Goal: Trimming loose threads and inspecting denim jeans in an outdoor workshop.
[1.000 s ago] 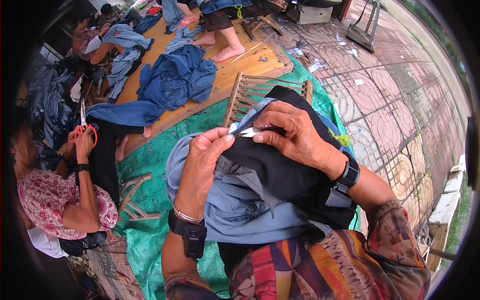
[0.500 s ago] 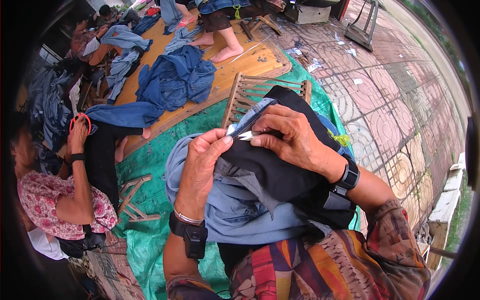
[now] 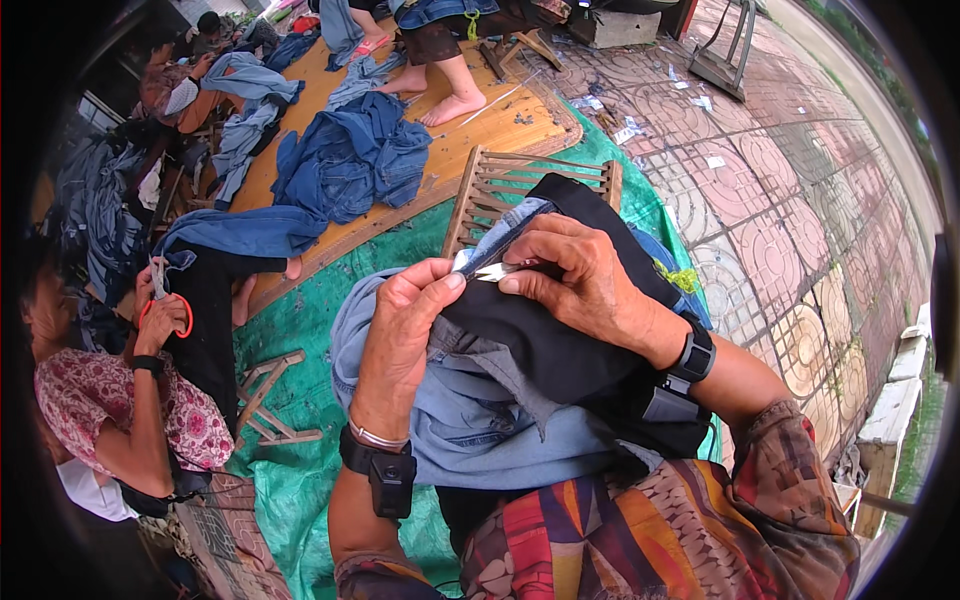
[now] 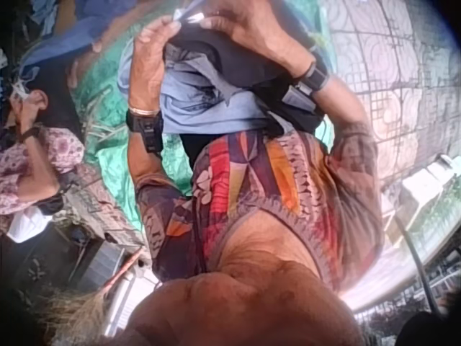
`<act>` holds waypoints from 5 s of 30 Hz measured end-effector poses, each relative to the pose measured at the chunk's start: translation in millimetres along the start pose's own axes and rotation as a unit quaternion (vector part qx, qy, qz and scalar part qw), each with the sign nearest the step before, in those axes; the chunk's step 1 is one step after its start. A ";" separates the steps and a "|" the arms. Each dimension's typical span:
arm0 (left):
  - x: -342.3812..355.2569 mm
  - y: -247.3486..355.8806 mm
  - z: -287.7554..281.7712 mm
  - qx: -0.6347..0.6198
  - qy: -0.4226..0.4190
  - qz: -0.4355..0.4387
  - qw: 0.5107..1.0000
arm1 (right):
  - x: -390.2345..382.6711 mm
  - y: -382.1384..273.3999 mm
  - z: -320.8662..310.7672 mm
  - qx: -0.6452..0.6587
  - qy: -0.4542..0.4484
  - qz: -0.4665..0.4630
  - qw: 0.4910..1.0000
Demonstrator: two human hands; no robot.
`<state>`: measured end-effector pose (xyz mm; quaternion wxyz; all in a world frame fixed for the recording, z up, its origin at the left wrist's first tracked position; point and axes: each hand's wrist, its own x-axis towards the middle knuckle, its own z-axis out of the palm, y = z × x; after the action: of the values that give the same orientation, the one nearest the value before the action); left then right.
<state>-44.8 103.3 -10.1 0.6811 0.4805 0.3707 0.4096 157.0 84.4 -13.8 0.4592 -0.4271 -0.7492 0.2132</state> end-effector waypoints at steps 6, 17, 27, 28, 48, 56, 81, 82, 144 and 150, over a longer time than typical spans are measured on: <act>0.9 0.0 0.3 0.005 -0.010 -0.007 1.000 | 1.8 -5.3 2.1 0.086 -0.011 0.085 0.993; -0.4 -0.8 0.2 0.002 0.001 0.007 1.000 | -3.2 0.2 0.4 0.011 -0.004 0.015 1.000; 0.1 -1.0 0.8 0.009 -0.004 0.005 1.000 | -5.3 -4.4 5.1 0.081 0.016 0.084 0.993; 0.1 -0.8 1.4 0.006 -0.007 0.002 1.000 | -5.9 -3.9 6.1 0.081 0.016 0.084 0.993; -0.3 0.7 1.8 0.006 -0.010 -0.015 1.000 | -4.4 3.6 2.0 0.085 0.021 0.063 0.994; -1.2 1.5 1.8 0.010 -0.019 -0.016 1.000 | -4.2 7.5 4.1 0.028 0.034 -0.030 0.999; 4.9 -1.3 -1.0 0.027 0.002 0.006 1.000 | -5.1 8.6 -24.7 0.441 0.149 0.194 0.864; 5.1 -2.0 -0.9 0.027 -0.005 0.005 1.000 | -6.8 9.7 -31.6 0.425 0.142 0.185 0.875; 38.3 2.8 0.5 0.073 0.008 0.051 0.996 | -32.1 -72.8 -16.1 -0.107 -0.120 0.022 0.987; 14.5 8.2 -4.9 0.078 0.072 0.126 0.986 | -22.9 -37.0 -12.0 -0.012 -0.031 0.038 0.999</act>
<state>-45.2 119.9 -5.2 0.5562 0.5446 0.3859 0.4951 155.9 44.3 6.8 0.4225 -0.4541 -0.7485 0.2347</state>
